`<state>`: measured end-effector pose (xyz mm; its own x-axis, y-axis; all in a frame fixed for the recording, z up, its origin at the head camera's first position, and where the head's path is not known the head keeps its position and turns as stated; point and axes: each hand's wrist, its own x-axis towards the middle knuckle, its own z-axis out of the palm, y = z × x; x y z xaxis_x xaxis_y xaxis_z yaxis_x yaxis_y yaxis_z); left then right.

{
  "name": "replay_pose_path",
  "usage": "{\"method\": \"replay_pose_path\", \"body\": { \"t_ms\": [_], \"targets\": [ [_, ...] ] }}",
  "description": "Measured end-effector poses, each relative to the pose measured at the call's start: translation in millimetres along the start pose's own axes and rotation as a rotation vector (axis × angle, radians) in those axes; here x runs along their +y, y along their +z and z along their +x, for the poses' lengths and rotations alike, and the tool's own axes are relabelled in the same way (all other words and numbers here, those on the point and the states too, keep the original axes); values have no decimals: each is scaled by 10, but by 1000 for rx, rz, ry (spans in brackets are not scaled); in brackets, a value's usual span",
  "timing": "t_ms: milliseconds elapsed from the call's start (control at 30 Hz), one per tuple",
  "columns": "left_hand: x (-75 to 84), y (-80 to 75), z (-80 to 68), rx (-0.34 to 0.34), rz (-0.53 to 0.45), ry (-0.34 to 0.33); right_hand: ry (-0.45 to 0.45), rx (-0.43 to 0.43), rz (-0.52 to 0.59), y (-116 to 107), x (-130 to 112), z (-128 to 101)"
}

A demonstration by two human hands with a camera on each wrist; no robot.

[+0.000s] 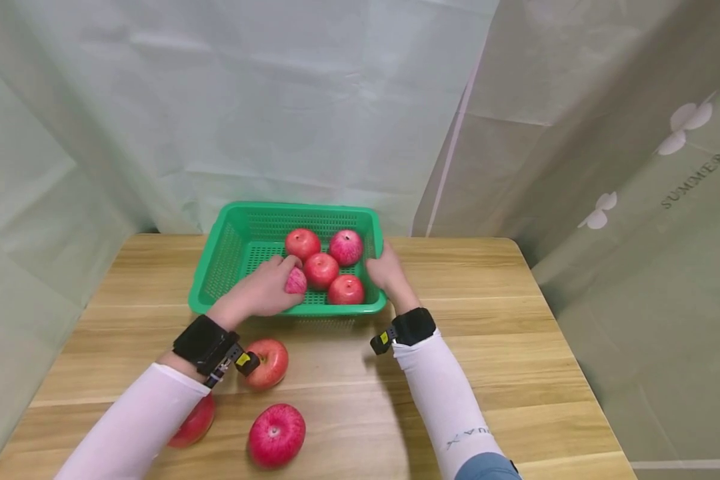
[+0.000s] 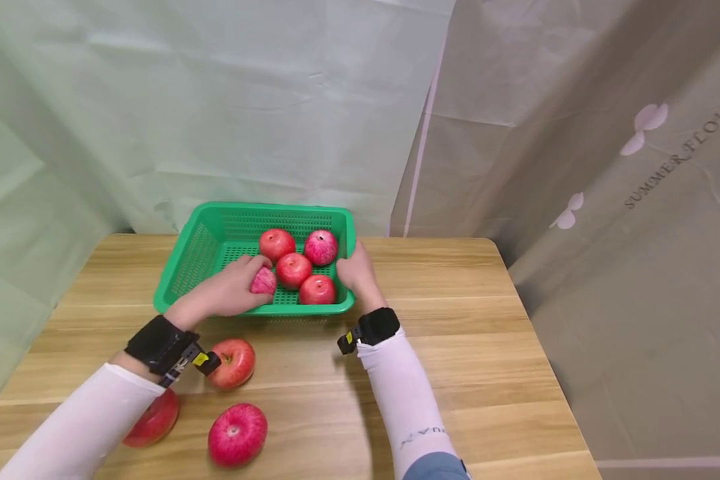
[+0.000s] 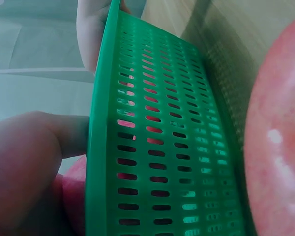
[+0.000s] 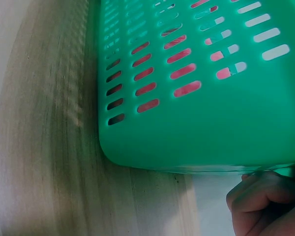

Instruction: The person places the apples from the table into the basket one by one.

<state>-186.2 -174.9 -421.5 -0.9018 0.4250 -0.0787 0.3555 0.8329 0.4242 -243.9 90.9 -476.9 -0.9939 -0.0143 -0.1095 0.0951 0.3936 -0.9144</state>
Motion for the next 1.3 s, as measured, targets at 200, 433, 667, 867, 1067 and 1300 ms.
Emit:
{"method": "replay_pose_path", "body": {
  "t_ms": [200, 433, 667, 867, 1067, 1300],
  "targets": [
    [-19, 20, 52, -27, -30, 10, -10, 7, -8, 2, -10, -10],
    [-63, 85, 91, -68, -76, -17, -9, 15, -6, 11, -2, 4],
    [-78, 108, 124, -84, -115, -12, -9, 12, -4, 4, -4, -2],
    [-90, 115, 166, -92, -121, -8, -5, 5, 3, -5, -18, -14],
    [-87, 122, 197, -95, -156, -15, 0, 7, -1, -7, -10, -1],
    [-108, 146, 229, -111, -189, -72, 6, 13, 2, -5, -5, 14]
  ]
}}
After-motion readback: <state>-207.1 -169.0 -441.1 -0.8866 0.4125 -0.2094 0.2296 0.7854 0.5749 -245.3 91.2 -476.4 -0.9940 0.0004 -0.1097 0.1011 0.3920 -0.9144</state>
